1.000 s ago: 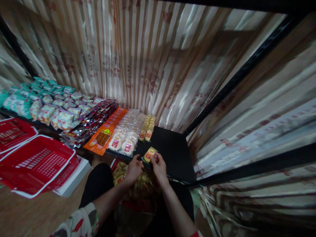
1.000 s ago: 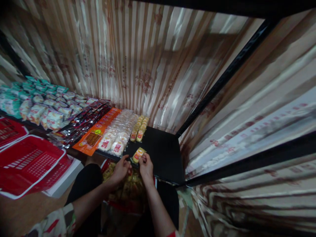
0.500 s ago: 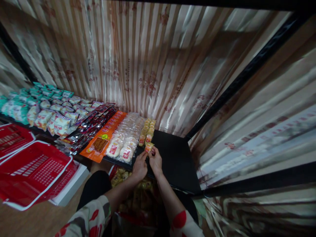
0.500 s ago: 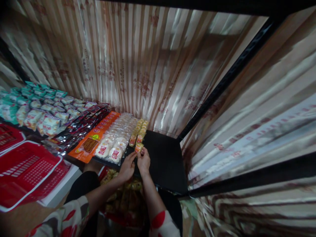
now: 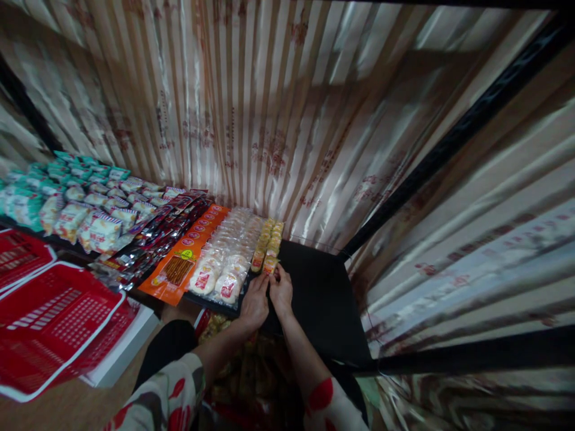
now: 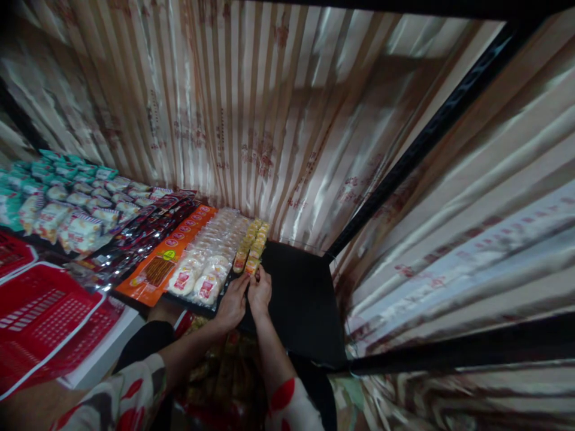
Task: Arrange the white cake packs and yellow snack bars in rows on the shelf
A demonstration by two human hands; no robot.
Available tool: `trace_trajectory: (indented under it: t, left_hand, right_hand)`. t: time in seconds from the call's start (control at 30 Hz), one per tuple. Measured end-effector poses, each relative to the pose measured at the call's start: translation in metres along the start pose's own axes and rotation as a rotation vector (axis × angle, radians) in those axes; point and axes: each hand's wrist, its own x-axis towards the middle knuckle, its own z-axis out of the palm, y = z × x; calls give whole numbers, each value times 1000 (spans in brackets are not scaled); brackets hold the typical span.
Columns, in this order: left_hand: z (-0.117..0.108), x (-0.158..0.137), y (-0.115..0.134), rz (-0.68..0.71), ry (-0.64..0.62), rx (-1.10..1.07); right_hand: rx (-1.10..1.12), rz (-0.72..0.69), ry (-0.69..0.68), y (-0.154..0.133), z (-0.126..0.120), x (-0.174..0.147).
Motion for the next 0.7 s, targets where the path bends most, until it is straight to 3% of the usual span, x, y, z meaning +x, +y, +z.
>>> trace_trajectory:
  t: [0.47, 0.7]
  left_hand:
    - [5, 4, -7, 30, -1, 2]
    - [5, 5, -2, 2, -5, 53]
  right_hand:
    - [126, 3, 3, 6, 5, 5]
    - [63, 36, 1, 5, 8, 3]
